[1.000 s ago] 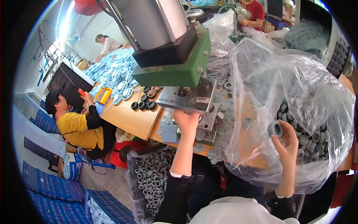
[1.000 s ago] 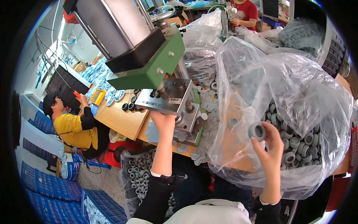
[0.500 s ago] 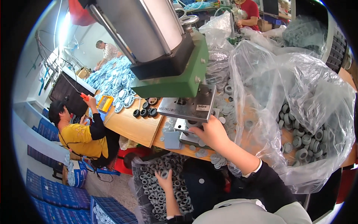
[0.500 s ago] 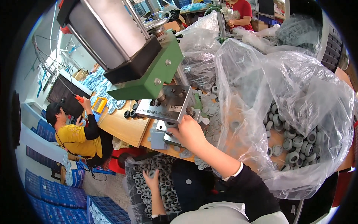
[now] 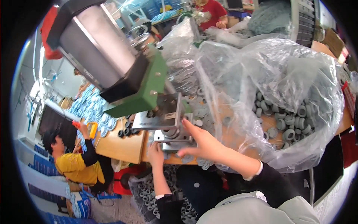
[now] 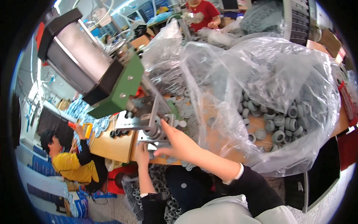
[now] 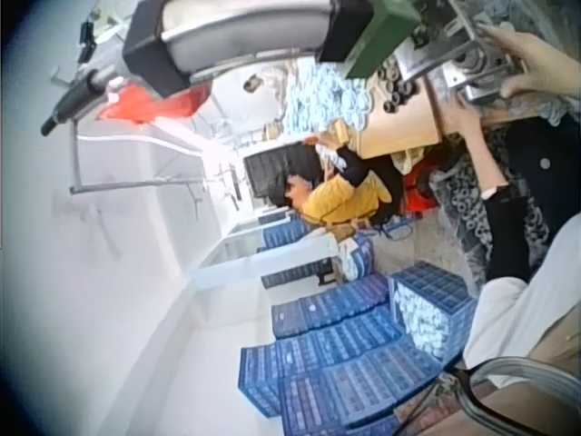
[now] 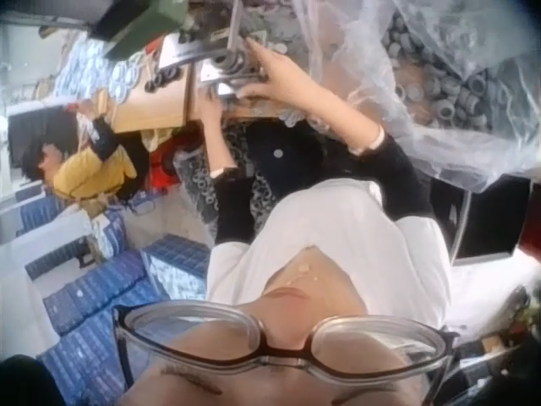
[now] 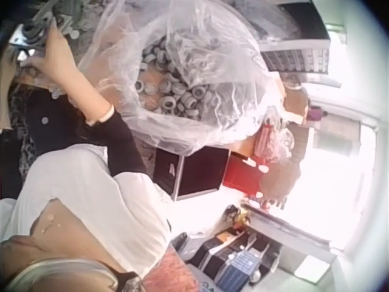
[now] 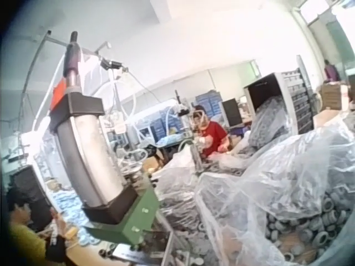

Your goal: Operating a pneumatic press to assemble small rubber components and collecting parts from the floor.

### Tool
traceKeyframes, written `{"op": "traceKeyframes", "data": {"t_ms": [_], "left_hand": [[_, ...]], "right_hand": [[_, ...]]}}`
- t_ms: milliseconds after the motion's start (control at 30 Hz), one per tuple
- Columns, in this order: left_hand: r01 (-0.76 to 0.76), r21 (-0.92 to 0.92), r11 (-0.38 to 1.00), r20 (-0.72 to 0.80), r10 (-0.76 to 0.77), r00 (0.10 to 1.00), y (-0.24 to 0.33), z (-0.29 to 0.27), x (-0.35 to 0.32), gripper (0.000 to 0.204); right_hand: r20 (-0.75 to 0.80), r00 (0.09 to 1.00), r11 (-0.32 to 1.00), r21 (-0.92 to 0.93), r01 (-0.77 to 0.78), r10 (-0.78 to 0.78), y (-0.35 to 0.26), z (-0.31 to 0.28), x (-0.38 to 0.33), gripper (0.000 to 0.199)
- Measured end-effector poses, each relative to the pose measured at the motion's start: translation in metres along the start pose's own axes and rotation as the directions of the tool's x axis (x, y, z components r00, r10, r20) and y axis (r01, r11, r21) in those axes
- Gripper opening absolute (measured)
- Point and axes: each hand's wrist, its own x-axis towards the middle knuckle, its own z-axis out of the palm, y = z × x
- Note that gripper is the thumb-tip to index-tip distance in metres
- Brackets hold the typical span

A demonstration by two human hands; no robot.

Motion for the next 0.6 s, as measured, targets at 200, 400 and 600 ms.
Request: {"op": "traceKeyframes", "data": {"t_ms": [200,400,600], "left_hand": [[-0.035,0.069,0.997,0.01,0.035,0.999,-0.019,-0.006,-0.004,0.028],[-0.049,-0.062,0.997,0.043,0.052,0.998,-0.005,-0.002,-0.003,0.027],[-0.129,-0.409,0.903,-0.199,0.05,0.979,0.02,-0.022,-0.016,0.031]], "right_hand": [[-0.503,0.851,0.742,-0.51,-0.435,0.153,0.06,-0.12,-0.124,0.043],[-0.565,0.769,0.456,-0.623,-0.635,0.298,0.094,-0.162,-0.171,0.042],[-0.497,0.748,0.379,-0.652,-0.656,0.439,0.105,-0.189,-0.163,0.046]]}}
